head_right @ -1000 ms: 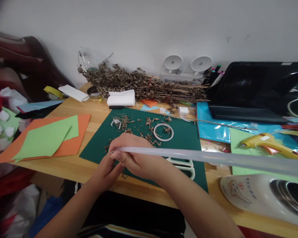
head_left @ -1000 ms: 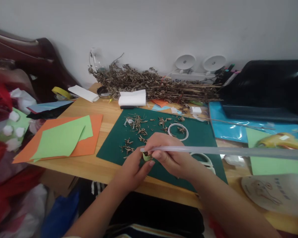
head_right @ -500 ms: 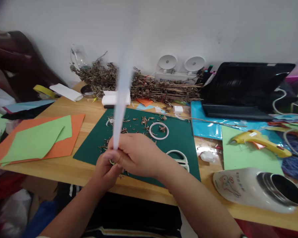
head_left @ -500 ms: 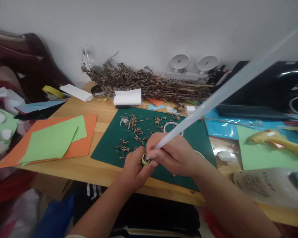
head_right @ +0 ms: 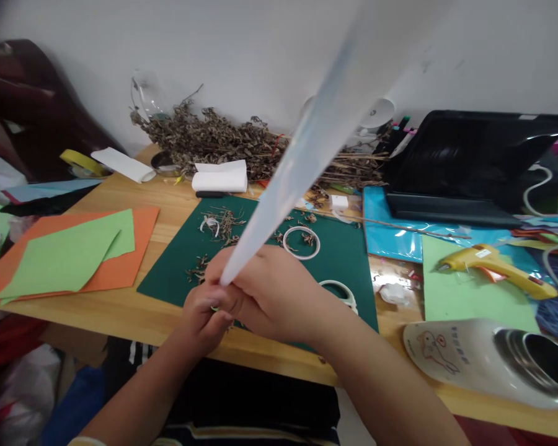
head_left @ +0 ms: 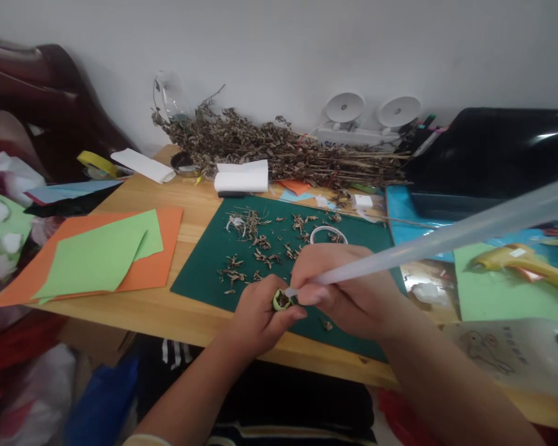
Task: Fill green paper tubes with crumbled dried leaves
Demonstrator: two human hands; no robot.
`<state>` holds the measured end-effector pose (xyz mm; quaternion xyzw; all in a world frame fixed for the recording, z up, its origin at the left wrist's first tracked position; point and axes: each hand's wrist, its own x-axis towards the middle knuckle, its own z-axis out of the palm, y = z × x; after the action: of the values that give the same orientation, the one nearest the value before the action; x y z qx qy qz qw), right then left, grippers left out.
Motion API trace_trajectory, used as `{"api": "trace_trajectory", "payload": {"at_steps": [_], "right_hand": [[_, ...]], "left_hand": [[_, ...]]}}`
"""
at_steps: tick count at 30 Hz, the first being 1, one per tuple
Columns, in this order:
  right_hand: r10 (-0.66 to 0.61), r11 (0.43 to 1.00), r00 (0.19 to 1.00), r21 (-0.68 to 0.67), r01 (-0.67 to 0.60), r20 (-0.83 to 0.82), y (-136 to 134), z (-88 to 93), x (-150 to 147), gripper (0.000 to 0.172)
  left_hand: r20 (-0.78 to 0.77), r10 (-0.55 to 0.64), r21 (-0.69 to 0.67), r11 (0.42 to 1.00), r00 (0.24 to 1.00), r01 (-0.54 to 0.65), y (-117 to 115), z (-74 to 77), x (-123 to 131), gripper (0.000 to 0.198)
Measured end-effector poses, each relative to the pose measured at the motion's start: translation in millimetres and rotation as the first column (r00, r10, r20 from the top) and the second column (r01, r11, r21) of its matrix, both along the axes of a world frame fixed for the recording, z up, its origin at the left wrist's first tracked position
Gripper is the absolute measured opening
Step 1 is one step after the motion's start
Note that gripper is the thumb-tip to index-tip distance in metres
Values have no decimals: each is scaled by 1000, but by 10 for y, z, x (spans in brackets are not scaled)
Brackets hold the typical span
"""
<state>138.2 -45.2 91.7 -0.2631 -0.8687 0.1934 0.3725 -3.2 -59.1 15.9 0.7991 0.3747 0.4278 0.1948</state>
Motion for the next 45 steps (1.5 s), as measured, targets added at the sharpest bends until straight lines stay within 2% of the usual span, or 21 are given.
{"api": "trace_trajectory", "payload": {"at_steps": [4, 7, 12, 15, 20, 23, 27, 29, 31, 35, 45], "right_hand": [[70, 997, 996, -44, -67, 61, 7, -9, -1, 41], [25, 1000, 1000, -8, -25, 4, 4, -14, 6, 38], [66, 998, 997, -26, -65, 34, 4, -8, 10, 43], [37, 999, 999, -7, -37, -34, 6, 3, 9, 37], [102, 995, 994, -20, -103, -39, 6, -7, 24, 35], [54, 997, 995, -43, -57, -83, -3, -24, 48, 34], [67, 997, 998, -45, -68, -12, -21, -53, 62, 35], [56, 998, 997, -39, -58, -43, -34, -57, 59, 34], [33, 999, 998, -3, -33, -52, -49, -49, 48, 33], [5, 997, 998, 75, -10, 66, -81, -18, 18, 34], [-32, 998, 999, 58, 31, 20, -72, -20, 45, 29]], "left_hand": [[9, 13, 26, 1000, 1000, -14, 4, 4, 8, 40], [12, -13, 6, 1000, 1000, 13, 1, 22, 10, 41], [-26, 7, -111, 994, 1000, -10, -10, 43, 5, 44], [-12, -11, -151, 989, 1000, 9, -14, 41, 8, 44], [-17, -19, -153, 988, 1000, 16, -10, 27, 13, 46], [-26, -36, -144, 989, 999, 32, -5, 25, 15, 46], [-30, -35, -117, 993, 999, 31, 2, 28, 23, 46], [-47, -32, -118, 993, 998, 26, 5, 28, 29, 44], [-70, -35, -112, 993, 997, 27, 6, 24, 35, 41], [-49, -53, -64, 997, 997, 50, 2, 11, 42, 41], [-69, -39, -70, 997, 997, 35, 10, 27, 37, 41]]}}
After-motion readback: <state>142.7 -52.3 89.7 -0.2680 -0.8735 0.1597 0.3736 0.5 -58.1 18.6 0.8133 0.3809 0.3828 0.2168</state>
